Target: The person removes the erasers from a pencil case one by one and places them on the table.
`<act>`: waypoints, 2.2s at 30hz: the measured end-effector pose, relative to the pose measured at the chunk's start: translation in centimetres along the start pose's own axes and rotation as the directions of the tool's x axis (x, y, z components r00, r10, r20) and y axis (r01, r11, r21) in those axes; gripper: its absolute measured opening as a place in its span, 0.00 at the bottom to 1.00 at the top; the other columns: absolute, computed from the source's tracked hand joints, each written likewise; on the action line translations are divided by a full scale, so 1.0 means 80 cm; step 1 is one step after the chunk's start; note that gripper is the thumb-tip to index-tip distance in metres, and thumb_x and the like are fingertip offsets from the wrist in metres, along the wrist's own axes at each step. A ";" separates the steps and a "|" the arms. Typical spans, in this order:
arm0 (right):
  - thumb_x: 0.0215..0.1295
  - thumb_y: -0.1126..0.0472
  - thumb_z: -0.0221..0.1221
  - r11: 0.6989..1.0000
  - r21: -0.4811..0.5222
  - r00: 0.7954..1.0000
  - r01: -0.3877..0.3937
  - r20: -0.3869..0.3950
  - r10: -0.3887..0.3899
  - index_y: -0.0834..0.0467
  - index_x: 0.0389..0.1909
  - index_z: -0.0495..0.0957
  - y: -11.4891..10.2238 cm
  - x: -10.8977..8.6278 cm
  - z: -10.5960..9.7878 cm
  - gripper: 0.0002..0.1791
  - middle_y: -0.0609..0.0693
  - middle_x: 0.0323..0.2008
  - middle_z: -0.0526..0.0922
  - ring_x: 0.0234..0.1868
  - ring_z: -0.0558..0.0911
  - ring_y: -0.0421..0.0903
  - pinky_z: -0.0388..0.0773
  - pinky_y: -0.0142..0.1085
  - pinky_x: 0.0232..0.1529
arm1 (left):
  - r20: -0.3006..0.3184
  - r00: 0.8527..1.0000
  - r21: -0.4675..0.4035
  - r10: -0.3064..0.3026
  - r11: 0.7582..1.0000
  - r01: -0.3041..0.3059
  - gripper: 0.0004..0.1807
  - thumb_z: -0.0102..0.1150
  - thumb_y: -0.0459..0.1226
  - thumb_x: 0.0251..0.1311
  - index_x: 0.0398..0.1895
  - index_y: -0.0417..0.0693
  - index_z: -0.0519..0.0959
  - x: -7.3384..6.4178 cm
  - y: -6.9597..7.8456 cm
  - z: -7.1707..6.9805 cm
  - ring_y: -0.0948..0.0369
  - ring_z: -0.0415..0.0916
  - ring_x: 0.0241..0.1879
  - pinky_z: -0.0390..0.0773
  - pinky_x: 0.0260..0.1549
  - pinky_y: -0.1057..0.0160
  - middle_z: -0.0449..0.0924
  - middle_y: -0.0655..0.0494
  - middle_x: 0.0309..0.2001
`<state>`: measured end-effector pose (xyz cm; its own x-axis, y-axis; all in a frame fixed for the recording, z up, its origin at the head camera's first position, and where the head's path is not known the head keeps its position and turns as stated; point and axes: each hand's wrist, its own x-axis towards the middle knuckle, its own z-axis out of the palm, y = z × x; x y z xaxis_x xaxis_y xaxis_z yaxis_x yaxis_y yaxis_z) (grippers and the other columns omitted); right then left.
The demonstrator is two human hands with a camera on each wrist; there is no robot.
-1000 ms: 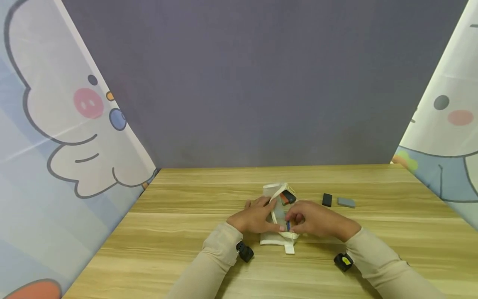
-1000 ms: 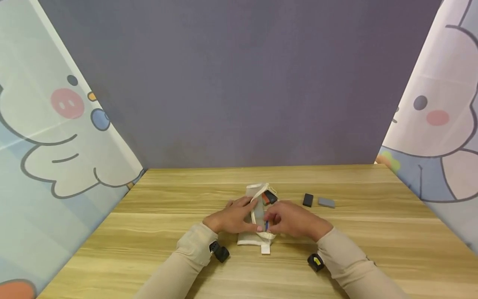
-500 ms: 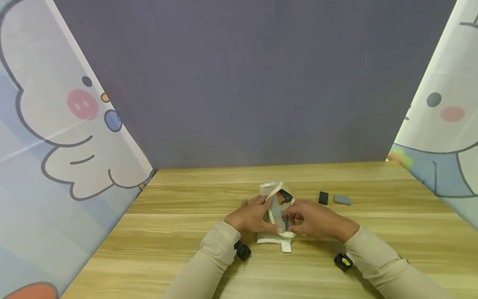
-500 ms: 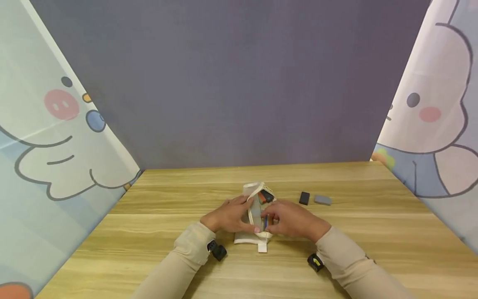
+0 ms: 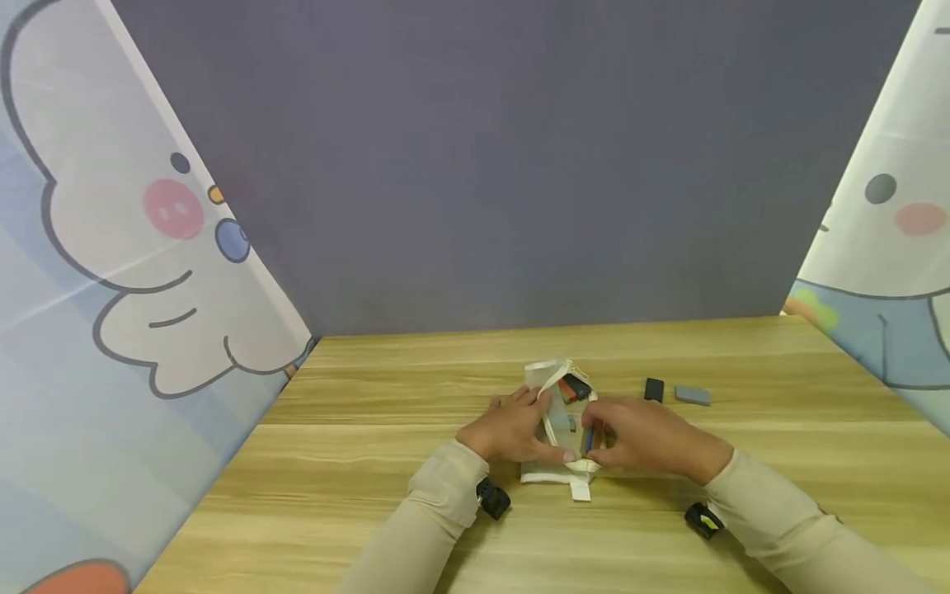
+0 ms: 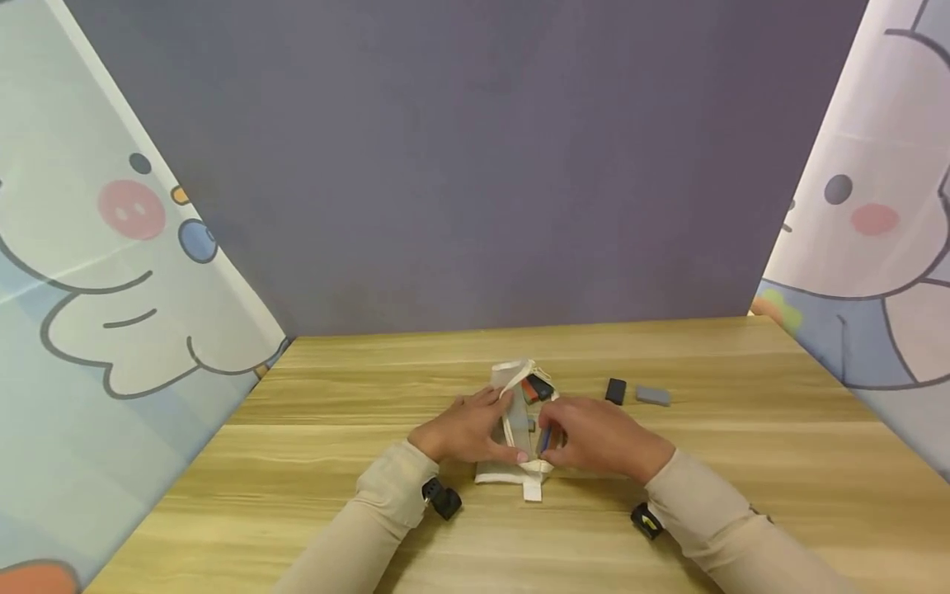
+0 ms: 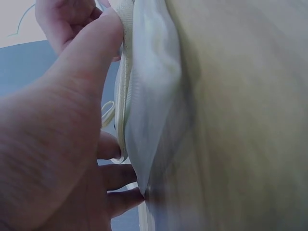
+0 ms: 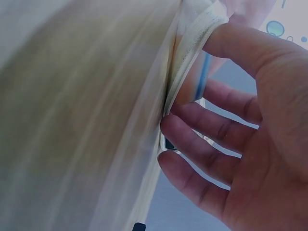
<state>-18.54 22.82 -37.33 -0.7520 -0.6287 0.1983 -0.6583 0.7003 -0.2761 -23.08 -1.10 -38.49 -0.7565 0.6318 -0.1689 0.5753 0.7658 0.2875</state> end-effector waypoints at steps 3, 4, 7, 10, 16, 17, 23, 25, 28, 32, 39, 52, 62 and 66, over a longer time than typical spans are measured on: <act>0.58 0.50 0.72 0.999 -0.033 1.000 -0.005 -0.005 0.005 0.45 0.37 0.76 -0.002 0.006 -0.007 0.14 0.35 0.31 0.76 0.28 0.73 0.29 0.73 0.30 0.26 | -0.007 1.000 0.018 -0.017 1.000 0.017 0.58 0.52 0.72 0.59 0.82 0.49 0.45 0.001 -0.001 -0.008 0.51 0.39 0.78 0.45 0.69 0.34 0.44 0.50 0.80; 0.58 0.49 0.72 0.999 -0.039 1.000 -0.009 -0.004 0.009 0.45 0.37 0.76 -0.002 0.007 -0.009 0.14 0.35 0.30 0.75 0.28 0.73 0.29 0.73 0.30 0.26 | -0.010 1.000 0.025 -0.021 0.999 0.021 0.58 0.51 0.72 0.59 0.82 0.49 0.45 0.001 -0.001 -0.010 0.51 0.39 0.78 0.45 0.70 0.34 0.44 0.50 0.80; 0.57 0.49 0.73 0.999 -0.050 1.000 -0.015 0.000 0.015 0.45 0.36 0.76 -0.002 0.009 -0.014 0.15 0.35 0.30 0.75 0.27 0.71 0.30 0.71 0.31 0.25 | -0.018 1.000 0.020 -0.021 1.000 0.022 0.57 0.49 0.72 0.61 0.82 0.49 0.46 0.002 0.000 -0.012 0.51 0.40 0.78 0.44 0.69 0.34 0.45 0.49 0.80; 0.57 0.50 0.72 0.999 -0.044 0.999 -0.028 0.020 0.029 0.46 0.36 0.76 -0.002 0.010 -0.016 0.14 0.35 0.30 0.74 0.27 0.71 0.30 0.72 0.31 0.26 | -0.021 1.000 0.002 -0.010 1.000 0.010 0.56 0.48 0.71 0.62 0.82 0.49 0.46 0.003 0.001 -0.012 0.50 0.40 0.78 0.44 0.69 0.33 0.45 0.48 0.80; 0.59 0.53 0.71 1.000 -0.009 0.999 -0.021 0.040 0.021 0.49 0.43 0.80 0.002 0.007 -0.015 0.13 0.36 0.34 0.77 0.30 0.74 0.32 0.74 0.31 0.29 | -0.035 0.999 -0.002 0.007 1.000 -0.008 0.55 0.50 0.70 0.63 0.82 0.48 0.46 0.004 0.002 -0.009 0.48 0.42 0.78 0.46 0.68 0.32 0.47 0.46 0.79; 0.60 0.53 0.71 1.000 -0.005 0.999 -0.016 0.041 0.016 0.50 0.45 0.81 0.002 0.006 -0.014 0.14 0.37 0.36 0.78 0.31 0.75 0.33 0.74 0.32 0.29 | -0.037 0.999 -0.004 0.006 1.000 -0.007 0.55 0.50 0.70 0.62 0.82 0.48 0.47 0.004 0.003 -0.008 0.48 0.42 0.78 0.46 0.68 0.32 0.47 0.47 0.79; 0.62 0.54 0.69 0.999 0.032 0.997 0.009 0.071 -0.011 0.51 0.52 0.85 0.006 0.003 -0.012 0.17 0.42 0.45 0.80 0.32 0.75 0.33 0.74 0.32 0.30 | -0.026 1.000 -0.029 -0.006 1.000 0.005 0.57 0.52 0.71 0.60 0.82 0.48 0.47 0.006 0.003 -0.003 0.49 0.42 0.78 0.45 0.69 0.33 0.46 0.49 0.80; 0.63 0.55 0.68 0.999 0.049 0.997 0.015 0.072 -0.019 0.50 0.51 0.85 0.007 0.002 -0.011 0.15 0.41 0.44 0.79 0.33 0.75 0.33 0.74 0.32 0.30 | -0.028 1.000 -0.024 -0.007 1.000 0.006 0.57 0.53 0.71 0.60 0.82 0.48 0.48 0.006 0.003 -0.002 0.49 0.42 0.78 0.46 0.69 0.33 0.47 0.49 0.79; 0.63 0.56 0.68 0.998 0.064 0.997 0.029 0.064 -0.033 0.48 0.48 0.85 0.007 0.000 -0.008 0.13 0.39 0.42 0.78 0.34 0.75 0.32 0.75 0.32 0.32 | -0.033 0.999 -0.018 -0.006 1.000 0.006 0.56 0.53 0.70 0.60 0.81 0.47 0.49 0.004 0.003 0.001 0.49 0.43 0.78 0.47 0.68 0.33 0.48 0.49 0.79; 0.64 0.56 0.68 0.997 0.057 0.998 0.042 0.048 -0.045 0.47 0.45 0.84 0.006 -0.003 -0.008 0.10 0.36 0.38 0.77 0.34 0.75 0.32 0.75 0.32 0.32 | -0.042 0.999 -0.016 -0.005 1.000 0.004 0.56 0.54 0.70 0.60 0.81 0.47 0.49 0.004 0.005 0.002 0.49 0.44 0.78 0.47 0.68 0.33 0.48 0.49 0.79; 0.66 0.50 0.67 0.998 0.065 1.000 0.012 0.021 -0.013 0.47 0.45 0.81 0.005 -0.004 -0.011 0.10 0.36 0.38 0.76 0.33 0.76 0.32 0.76 0.32 0.31 | -0.058 0.998 0.000 -0.012 1.000 0.012 0.56 0.55 0.69 0.60 0.81 0.48 0.50 0.004 0.008 0.003 0.49 0.45 0.77 0.49 0.68 0.33 0.49 0.49 0.79; 0.68 0.48 0.65 0.995 0.084 0.997 -0.047 -0.056 0.051 0.52 0.49 0.80 0.017 -0.006 -0.023 0.15 0.35 0.41 0.80 0.41 0.83 0.39 0.80 0.39 0.38 | -0.067 0.998 0.031 -0.020 0.999 0.022 0.56 0.56 0.70 0.59 0.81 0.50 0.51 0.005 0.009 0.004 0.49 0.47 0.77 0.52 0.68 0.34 0.51 0.50 0.79; 0.68 0.48 0.65 0.994 0.082 0.992 -0.078 -0.097 0.086 0.55 0.49 0.81 0.026 -0.019 -0.033 0.17 0.43 0.44 0.82 0.41 0.81 0.42 0.80 0.39 0.40 | -0.058 0.998 0.000 -0.013 1.000 0.013 0.56 0.56 0.70 0.58 0.81 0.48 0.51 0.002 0.008 0.006 0.48 0.45 0.77 0.50 0.67 0.32 0.49 0.49 0.79; 0.68 0.48 0.65 0.993 0.077 0.989 -0.095 -0.110 0.103 0.55 0.50 0.81 0.028 -0.027 -0.038 0.18 0.43 0.44 0.83 0.41 0.81 0.41 0.80 0.39 0.39 | -0.065 0.998 0.011 -0.005 1.000 0.006 0.56 0.55 0.71 0.58 0.81 0.48 0.52 0.002 0.009 0.007 0.48 0.45 0.77 0.51 0.67 0.32 0.49 0.50 0.79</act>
<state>-18.49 26.81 -35.53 -0.8152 -0.5121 0.2707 -0.5791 0.7290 -0.3650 -22.66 -0.38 -38.82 -0.7781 0.6186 -0.1088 0.5742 0.7708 0.2760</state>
